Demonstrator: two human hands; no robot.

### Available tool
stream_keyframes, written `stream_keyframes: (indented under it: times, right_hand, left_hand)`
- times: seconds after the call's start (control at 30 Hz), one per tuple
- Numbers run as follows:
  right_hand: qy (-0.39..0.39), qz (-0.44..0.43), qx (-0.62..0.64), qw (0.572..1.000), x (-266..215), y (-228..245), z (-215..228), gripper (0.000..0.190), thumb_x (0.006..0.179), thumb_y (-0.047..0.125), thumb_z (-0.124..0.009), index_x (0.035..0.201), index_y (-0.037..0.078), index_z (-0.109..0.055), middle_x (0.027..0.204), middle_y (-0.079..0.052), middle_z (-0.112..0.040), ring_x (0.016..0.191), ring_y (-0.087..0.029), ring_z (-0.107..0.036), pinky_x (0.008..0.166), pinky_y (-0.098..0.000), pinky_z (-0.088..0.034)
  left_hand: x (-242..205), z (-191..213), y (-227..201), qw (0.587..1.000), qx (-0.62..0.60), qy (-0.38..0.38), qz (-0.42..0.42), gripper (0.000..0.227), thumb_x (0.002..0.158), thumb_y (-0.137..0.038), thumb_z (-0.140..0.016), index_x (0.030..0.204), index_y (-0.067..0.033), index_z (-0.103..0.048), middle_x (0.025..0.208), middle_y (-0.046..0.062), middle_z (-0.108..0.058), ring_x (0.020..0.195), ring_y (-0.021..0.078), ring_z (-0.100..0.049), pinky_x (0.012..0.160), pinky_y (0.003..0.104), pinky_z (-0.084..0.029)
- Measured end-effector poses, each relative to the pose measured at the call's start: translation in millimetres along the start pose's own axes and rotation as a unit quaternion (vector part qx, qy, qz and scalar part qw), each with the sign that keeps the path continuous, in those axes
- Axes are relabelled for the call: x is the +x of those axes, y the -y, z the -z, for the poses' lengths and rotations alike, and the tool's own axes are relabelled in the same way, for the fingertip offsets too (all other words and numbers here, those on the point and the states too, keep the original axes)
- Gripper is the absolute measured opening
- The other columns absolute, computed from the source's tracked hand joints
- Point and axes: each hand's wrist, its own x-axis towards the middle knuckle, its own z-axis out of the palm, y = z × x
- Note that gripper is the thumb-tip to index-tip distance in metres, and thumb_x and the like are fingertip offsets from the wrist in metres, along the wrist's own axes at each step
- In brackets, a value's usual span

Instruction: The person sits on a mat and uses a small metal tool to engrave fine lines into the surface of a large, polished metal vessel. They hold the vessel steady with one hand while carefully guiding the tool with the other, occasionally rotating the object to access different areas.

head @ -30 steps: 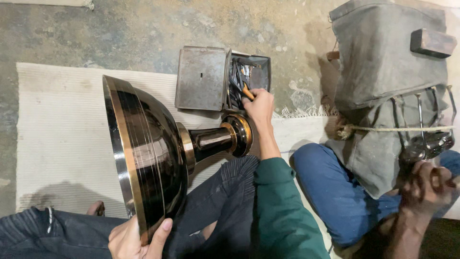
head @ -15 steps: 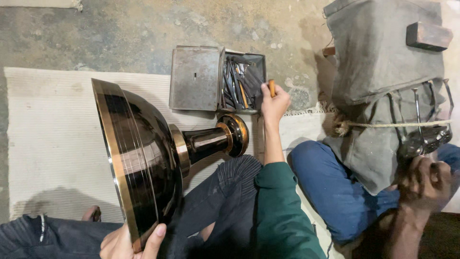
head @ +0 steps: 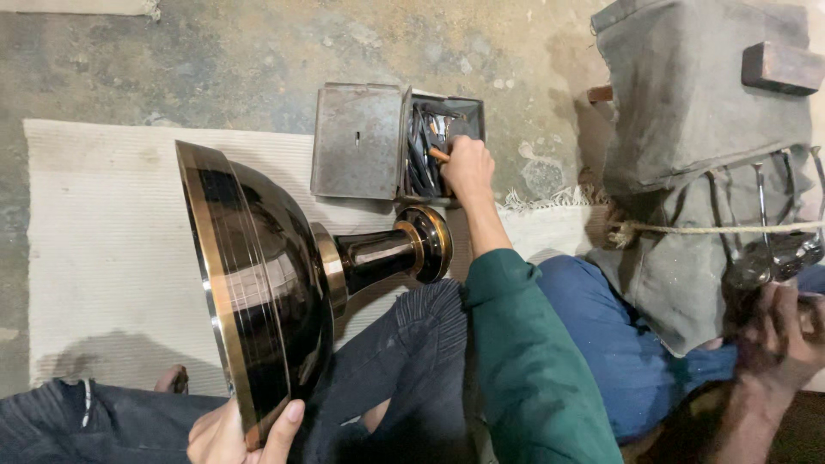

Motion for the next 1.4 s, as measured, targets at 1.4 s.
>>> stream_keyframes:
  times: [1.4]
  right_hand:
    - [0.242, -0.043, 0.756, 0.607, -353, 76, 165, 0.023, 0.098, 0.019, -0.068, 0.113, 0.003, -0.065, 0.082, 0.000, -0.060, 0.052, -0.004, -0.040, 0.044, -0.0195, -0.030]
  left_hand:
    - [4, 43, -108, 0.967, -0.174, 0.186, -0.019, 0.019, 0.095, -0.017, -0.063, 0.103, -0.0034, -0.074, 0.061, 0.006, -0.068, 0.051, 0.0177, -0.067, 0.052, 0.031, -0.050]
